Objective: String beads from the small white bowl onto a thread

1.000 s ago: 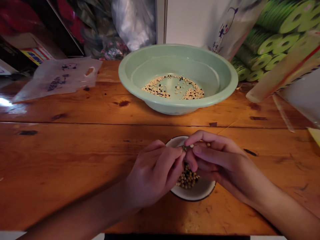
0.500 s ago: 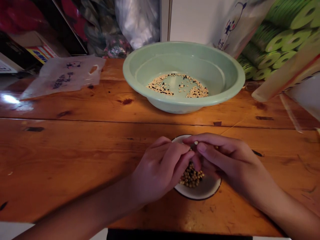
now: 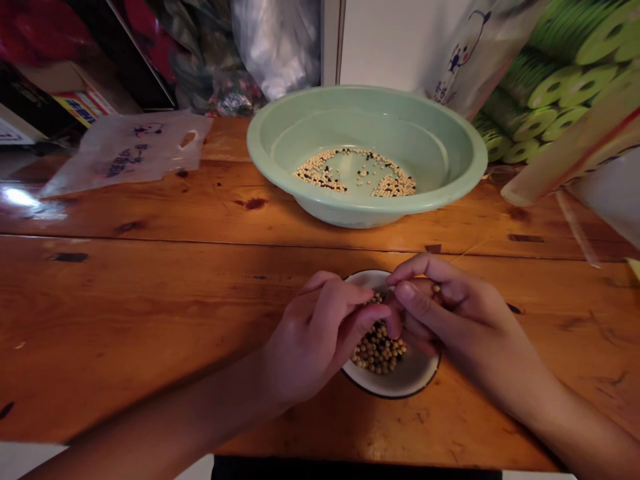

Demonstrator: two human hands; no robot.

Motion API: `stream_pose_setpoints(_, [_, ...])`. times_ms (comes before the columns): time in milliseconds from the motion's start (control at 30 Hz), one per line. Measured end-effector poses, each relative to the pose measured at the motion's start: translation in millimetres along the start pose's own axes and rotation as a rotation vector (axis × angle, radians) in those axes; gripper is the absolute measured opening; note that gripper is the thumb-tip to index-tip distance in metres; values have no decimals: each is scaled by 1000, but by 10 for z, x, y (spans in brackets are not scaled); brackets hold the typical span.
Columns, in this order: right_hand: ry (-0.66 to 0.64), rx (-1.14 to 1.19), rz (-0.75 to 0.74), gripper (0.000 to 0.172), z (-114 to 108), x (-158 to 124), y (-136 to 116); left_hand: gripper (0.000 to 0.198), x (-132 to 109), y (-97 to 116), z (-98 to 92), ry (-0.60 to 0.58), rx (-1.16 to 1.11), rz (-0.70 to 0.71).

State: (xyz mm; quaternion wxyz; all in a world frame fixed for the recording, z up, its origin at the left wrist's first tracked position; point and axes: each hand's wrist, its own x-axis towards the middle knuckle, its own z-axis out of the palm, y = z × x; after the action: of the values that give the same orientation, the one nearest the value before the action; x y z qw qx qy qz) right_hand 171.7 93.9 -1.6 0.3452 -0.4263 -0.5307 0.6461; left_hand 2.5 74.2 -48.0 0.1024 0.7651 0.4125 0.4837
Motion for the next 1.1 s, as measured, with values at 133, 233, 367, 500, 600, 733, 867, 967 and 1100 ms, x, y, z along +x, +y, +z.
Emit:
stream_pose_setpoints(133, [58, -95, -87, 10, 12, -6, 3, 10, -8, 2, -6, -1, -41, -9])
stream_pose_setpoints(233, [70, -153, -145, 5, 23, -10, 14, 8, -6, -1, -7, -31, -61, -2])
stream_pose_setpoints(367, [38, -170, -142, 7, 27, -6, 14, 7, -7, 2, -10, -56, -88, 7])
stream_pose_setpoints(500, [56, -199, -178, 7, 22, -4, -2, 7, -10, 6, -19, -72, -87, -25])
stream_pose_setpoints(600, [85, -278, -212, 11, 17, -4, -1, 8, -14, 0, -17, -11, -89, -4])
stream_pose_setpoints(733, [105, -469, -303, 15, 4, 5, 23, 9, -12, 3, -4, -17, -61, -5])
stream_pose_setpoints(867, [178, -702, -469, 9, -38, 16, 35, 18, 12, 12, 1, -46, 8, -15])
stream_pose_setpoints(967, [160, -856, -564, 8, -79, 16, 17, 25, 39, 10, -3, -60, 26, -36])
stream_pose_setpoints(1100, [104, -953, -622, 8, -116, 22, -20, 21, 72, 3, -14, -95, 26, -16])
